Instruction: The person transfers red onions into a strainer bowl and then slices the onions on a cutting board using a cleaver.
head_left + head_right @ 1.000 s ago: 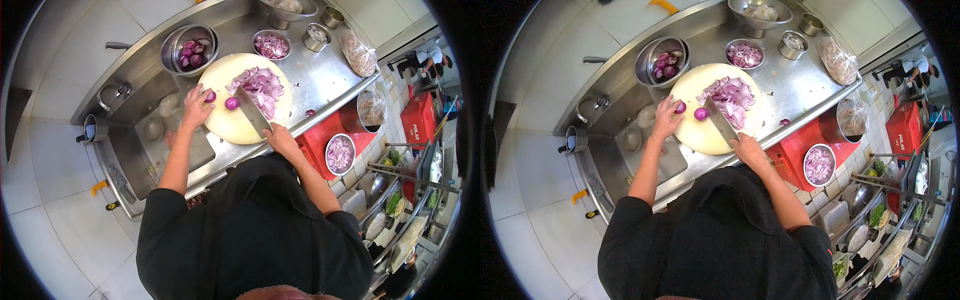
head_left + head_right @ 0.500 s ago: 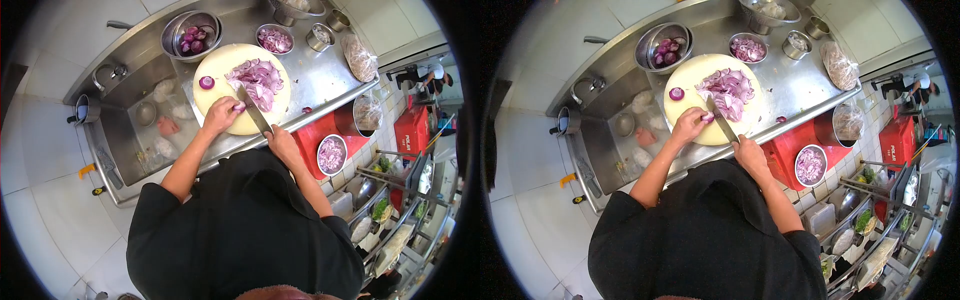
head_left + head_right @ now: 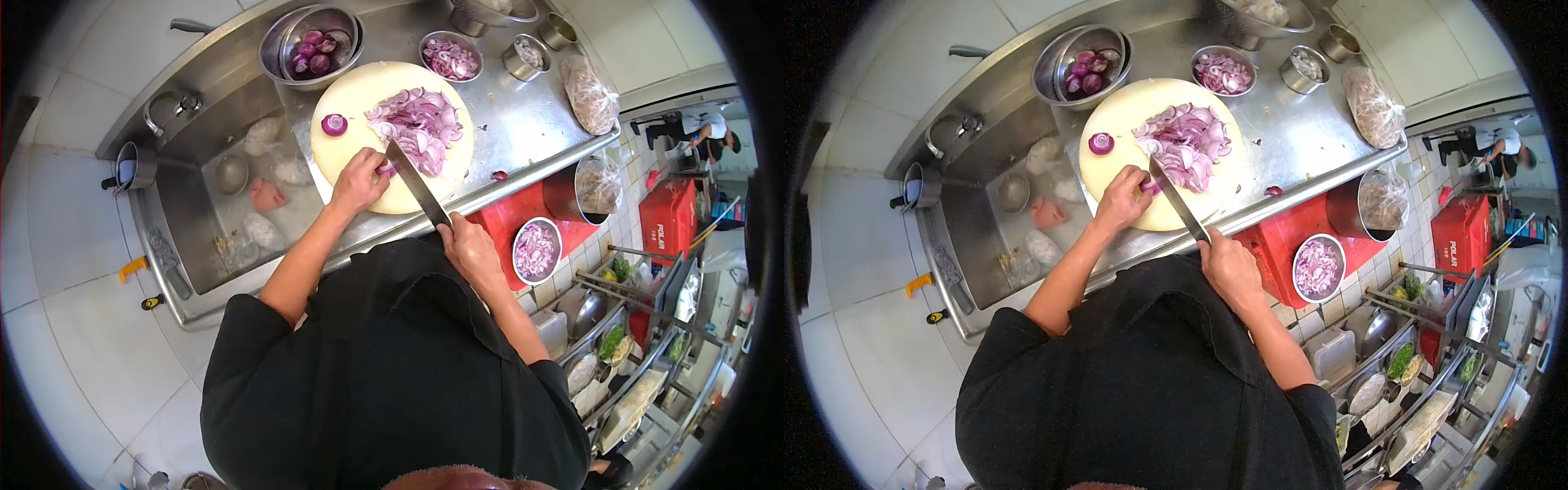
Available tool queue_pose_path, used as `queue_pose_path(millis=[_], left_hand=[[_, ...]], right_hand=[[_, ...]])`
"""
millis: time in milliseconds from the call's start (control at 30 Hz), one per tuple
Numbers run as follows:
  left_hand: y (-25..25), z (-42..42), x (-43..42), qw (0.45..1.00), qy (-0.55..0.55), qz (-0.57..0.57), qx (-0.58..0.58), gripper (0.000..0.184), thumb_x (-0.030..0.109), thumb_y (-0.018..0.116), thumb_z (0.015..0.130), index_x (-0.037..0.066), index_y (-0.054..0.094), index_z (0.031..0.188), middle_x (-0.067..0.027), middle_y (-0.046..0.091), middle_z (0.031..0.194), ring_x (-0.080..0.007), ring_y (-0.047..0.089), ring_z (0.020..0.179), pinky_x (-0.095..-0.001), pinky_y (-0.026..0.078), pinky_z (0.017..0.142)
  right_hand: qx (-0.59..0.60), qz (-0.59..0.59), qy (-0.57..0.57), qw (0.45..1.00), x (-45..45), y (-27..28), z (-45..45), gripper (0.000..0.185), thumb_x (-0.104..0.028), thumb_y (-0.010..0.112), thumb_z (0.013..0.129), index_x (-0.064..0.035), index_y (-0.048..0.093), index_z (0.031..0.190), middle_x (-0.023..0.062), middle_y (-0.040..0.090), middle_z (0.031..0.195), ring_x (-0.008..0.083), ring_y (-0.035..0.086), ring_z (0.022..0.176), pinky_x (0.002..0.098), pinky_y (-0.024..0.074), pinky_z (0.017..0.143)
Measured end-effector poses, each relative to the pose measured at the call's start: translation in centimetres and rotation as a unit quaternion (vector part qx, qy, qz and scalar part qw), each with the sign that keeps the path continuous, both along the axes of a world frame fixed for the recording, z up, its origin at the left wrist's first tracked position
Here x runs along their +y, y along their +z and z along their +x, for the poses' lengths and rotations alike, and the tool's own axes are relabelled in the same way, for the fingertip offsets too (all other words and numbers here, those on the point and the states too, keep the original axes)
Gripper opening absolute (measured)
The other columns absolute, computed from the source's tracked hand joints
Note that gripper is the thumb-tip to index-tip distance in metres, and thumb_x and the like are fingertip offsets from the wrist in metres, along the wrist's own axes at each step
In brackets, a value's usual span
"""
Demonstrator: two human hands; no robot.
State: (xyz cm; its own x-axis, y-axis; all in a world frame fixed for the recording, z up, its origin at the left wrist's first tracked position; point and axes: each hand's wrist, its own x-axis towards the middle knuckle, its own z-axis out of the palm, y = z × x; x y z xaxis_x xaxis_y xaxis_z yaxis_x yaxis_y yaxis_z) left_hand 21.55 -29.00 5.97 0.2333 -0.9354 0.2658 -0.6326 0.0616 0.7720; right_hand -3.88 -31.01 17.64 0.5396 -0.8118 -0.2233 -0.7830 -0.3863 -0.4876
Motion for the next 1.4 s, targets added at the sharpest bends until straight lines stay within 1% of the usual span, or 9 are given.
queue_pose_path(millis=[267, 367, 467, 633, 767, 933, 1100, 1233, 1400], left_hand=[[-0.3, 0.0, -0.1, 1.000, -0.002, -0.008, 0.015, 0.025, 0.007, 0.071, 0.081, -0.002, 0.063, 0.104, -0.0162, 0.061, 0.099, -0.0345, 0.064, 0.090, -0.0415, 0.053, 0.081], [-0.8, -0.4, -0.1, 1.000, 0.010, -0.022, 0.005, 0.023, 0.007, 0.071, 0.081, -0.001, 0.064, 0.101, -0.0145, 0.061, 0.097, -0.0352, 0.063, 0.089, -0.0436, 0.052, 0.080], [-1.0, -0.6, -0.2, 1.000, 0.011, -0.012, 0.008, 0.025, 0.008, 0.071, 0.081, 0.000, 0.063, 0.103, -0.0144, 0.061, 0.099, -0.0366, 0.062, 0.093, -0.0454, 0.051, 0.082], [-0.7, -1.0, -0.3, 0.998, 0.024, -0.045, 0.037, 0.032, 0.011, 0.074, 0.079, 0.002, 0.063, 0.108, -0.0142, 0.060, 0.103, -0.0381, 0.061, 0.097, -0.0476, 0.048, 0.085], [0.1, 0.5, 0.8, 0.990, -0.021, 0.057, -0.131, 0.043, 0.013, 0.079, 0.074, 0.003, 0.063, 0.112, -0.0158, 0.059, 0.107, -0.0370, 0.061, 0.100, -0.0473, 0.049, 0.088], [-0.1, 1.2, 2.5, 0.997, -0.004, -0.040, -0.068, 0.032, 0.010, 0.078, 0.075, 0.002, 0.063, 0.102, -0.0132, 0.060, 0.099, -0.0356, 0.061, 0.096, -0.0467, 0.049, 0.087], [-0.7, 1.3, 2.6, 0.996, -0.043, -0.026, -0.069, 0.025, 0.005, 0.075, 0.075, -0.001, 0.063, 0.097, -0.0149, 0.062, 0.103, -0.0353, 0.061, 0.100, -0.0427, 0.051, 0.088], [-0.8, 1.5, 1.9, 0.994, -0.055, -0.023, -0.096, 0.023, 0.000, 0.071, 0.071, 0.001, 0.062, 0.092, -0.0138, 0.060, 0.096, -0.0338, 0.059, 0.092, -0.0429, 0.050, 0.083], [-1.0, 1.4, 1.6, 0.994, -0.054, -0.027, -0.094, 0.021, 0.000, 0.069, 0.070, 0.002, 0.061, 0.089, -0.0127, 0.058, 0.092, -0.0336, 0.058, 0.088, -0.0431, 0.049, 0.080]], right_hand=[[0.033, -0.002, 0.016, 0.999, -0.1, 0.1, 0.0, 0.024, -0.020, 0.066, 0.097, 0.0033, 0.060, 0.100, 0.0288, 0.065, 0.073, 0.0488, 0.066, 0.072, 0.0588, 0.0511, 0.065], [0.042, 0.013, 0.029, 0.999, 0.0, -3.4, 0.7, 0.027, -0.024, 0.058, 0.100, 0.0021, 0.060, 0.101, 0.0306, 0.068, 0.080, 0.0481, 0.069, 0.078, 0.0572, 0.0556, 0.071], [0.030, 0.004, 0.057, 0.998, -1.0, -6.7, 2.5, 0.026, -0.023, 0.057, 0.101, 0.0024, 0.060, 0.097, 0.0312, 0.068, 0.079, 0.0473, 0.070, 0.078, 0.0555, 0.0563, 0.068], [0.017, 0.053, 0.031, 0.998, -3.0, -6.3, 2.2, 0.031, -0.027, 0.058, 0.102, 0.0035, 0.062, 0.103, 0.0314, 0.068, 0.081, 0.0501, 0.068, 0.085, 0.0570, 0.0548, 0.076], [0.036, 0.037, 0.038, 0.998, -3.8, -5.1, 1.8, 0.032, -0.030, 0.058, 0.102, 0.0016, 0.062, 0.104, 0.0307, 0.069, 0.081, 0.0500, 0.068, 0.084, 0.0577, 0.0544, 0.076], [0.048, 0.006, 0.045, 0.998, -1.7, -4.0, 1.9, 0.031, -0.031, 0.058, 0.102, 0.0000, 0.062, 0.103, 0.0290, 0.070, 0.081, 0.0480, 0.070, 0.080, 0.0585, 0.0550, 0.073], [0.081, 0.008, 0.053, 0.995, -1.4, -4.3, 2.1, 0.028, -0.029, 0.058, 0.101, -0.0020, 0.063, 0.104, 0.0279, 0.070, 0.081, 0.0476, 0.070, 0.079, 0.0571, 0.0564, 0.072], [0.079, -0.002, 0.063, 0.995, -1.3, -2.2, 2.1, 0.027, -0.028, 0.058, 0.101, -0.0020, 0.063, 0.105, 0.0271, 0.071, 0.082, 0.0470, 0.071, 0.080, 0.0567, 0.0568, 0.073], [0.096, 0.001, 0.081, 0.992, -1.7, -4.0, 2.6, 0.026, -0.027, 0.058, 0.100, -0.0016, 0.062, 0.104, 0.0264, 0.071, 0.081, 0.0463, 0.071, 0.079, 0.0556, 0.0574, 0.073]])
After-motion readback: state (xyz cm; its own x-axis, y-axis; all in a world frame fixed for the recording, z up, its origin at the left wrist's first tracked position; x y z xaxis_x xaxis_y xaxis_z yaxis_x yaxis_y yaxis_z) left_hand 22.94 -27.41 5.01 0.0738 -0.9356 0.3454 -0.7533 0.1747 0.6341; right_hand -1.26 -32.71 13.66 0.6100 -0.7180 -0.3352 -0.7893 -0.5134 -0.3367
